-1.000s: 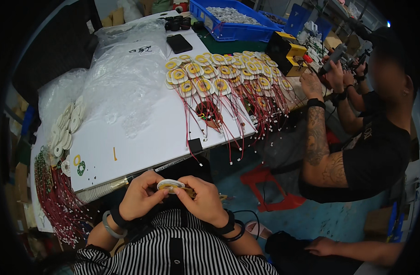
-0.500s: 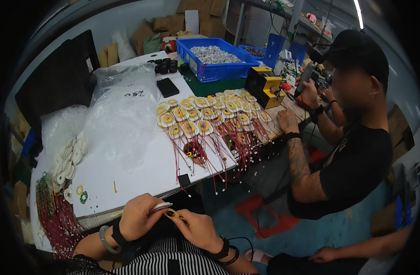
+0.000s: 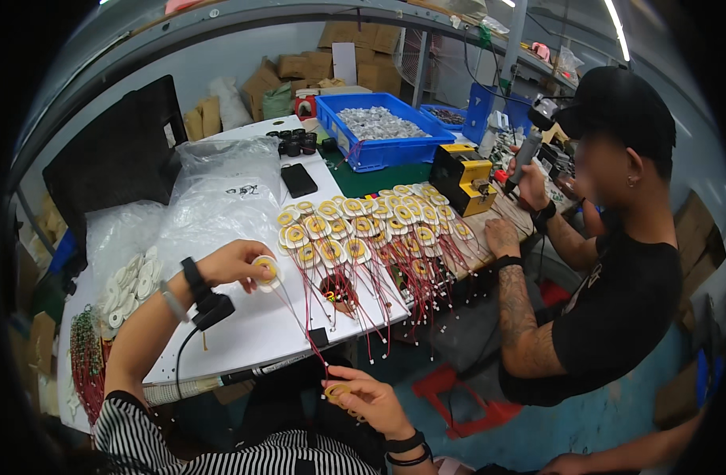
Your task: Assembling electronic coils and wiring components at a workbench in a factory.
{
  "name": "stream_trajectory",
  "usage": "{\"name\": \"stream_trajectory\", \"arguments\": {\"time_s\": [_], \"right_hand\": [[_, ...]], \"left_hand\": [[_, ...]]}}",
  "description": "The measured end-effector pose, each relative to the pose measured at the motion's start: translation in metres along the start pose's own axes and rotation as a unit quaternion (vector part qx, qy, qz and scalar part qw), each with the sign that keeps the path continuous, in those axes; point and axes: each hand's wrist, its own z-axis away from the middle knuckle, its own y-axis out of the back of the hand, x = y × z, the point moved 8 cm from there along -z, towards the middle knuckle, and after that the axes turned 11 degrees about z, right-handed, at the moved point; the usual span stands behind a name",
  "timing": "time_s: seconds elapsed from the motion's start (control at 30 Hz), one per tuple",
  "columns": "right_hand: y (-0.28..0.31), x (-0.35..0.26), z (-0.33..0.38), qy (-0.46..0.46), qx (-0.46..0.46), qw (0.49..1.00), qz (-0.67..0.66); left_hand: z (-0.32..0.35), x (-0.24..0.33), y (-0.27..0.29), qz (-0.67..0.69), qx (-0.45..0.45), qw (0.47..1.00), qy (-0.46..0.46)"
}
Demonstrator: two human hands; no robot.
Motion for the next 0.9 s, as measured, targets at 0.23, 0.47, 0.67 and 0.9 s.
{"name": "stream_trajectory", "arguments": {"time_s": [0.23, 0.47, 0.67, 0.9], "right_hand": [[0.007, 0.011, 0.012, -0.033, 0.017, 0.996, 0.085], [-0.010, 0.007, 0.012, -0.118, -0.018, 0.985, 0.124], [-0.013, 0.019, 0.005, -0.123, -0.042, 0.983, 0.128], [-0.031, 0.031, -0.008, -0.134, -0.071, 0.979, 0.137]], "left_hand": [[-0.079, -0.035, 0.024, -0.101, 0.025, 0.994, 0.032], [-0.048, -0.011, 0.029, -0.443, 0.228, 0.796, -0.343], [0.048, 0.027, 0.033, -0.223, 0.189, 0.952, -0.091], [0.205, -0.029, 0.050, -0.206, 0.184, 0.958, 0.075]]}}
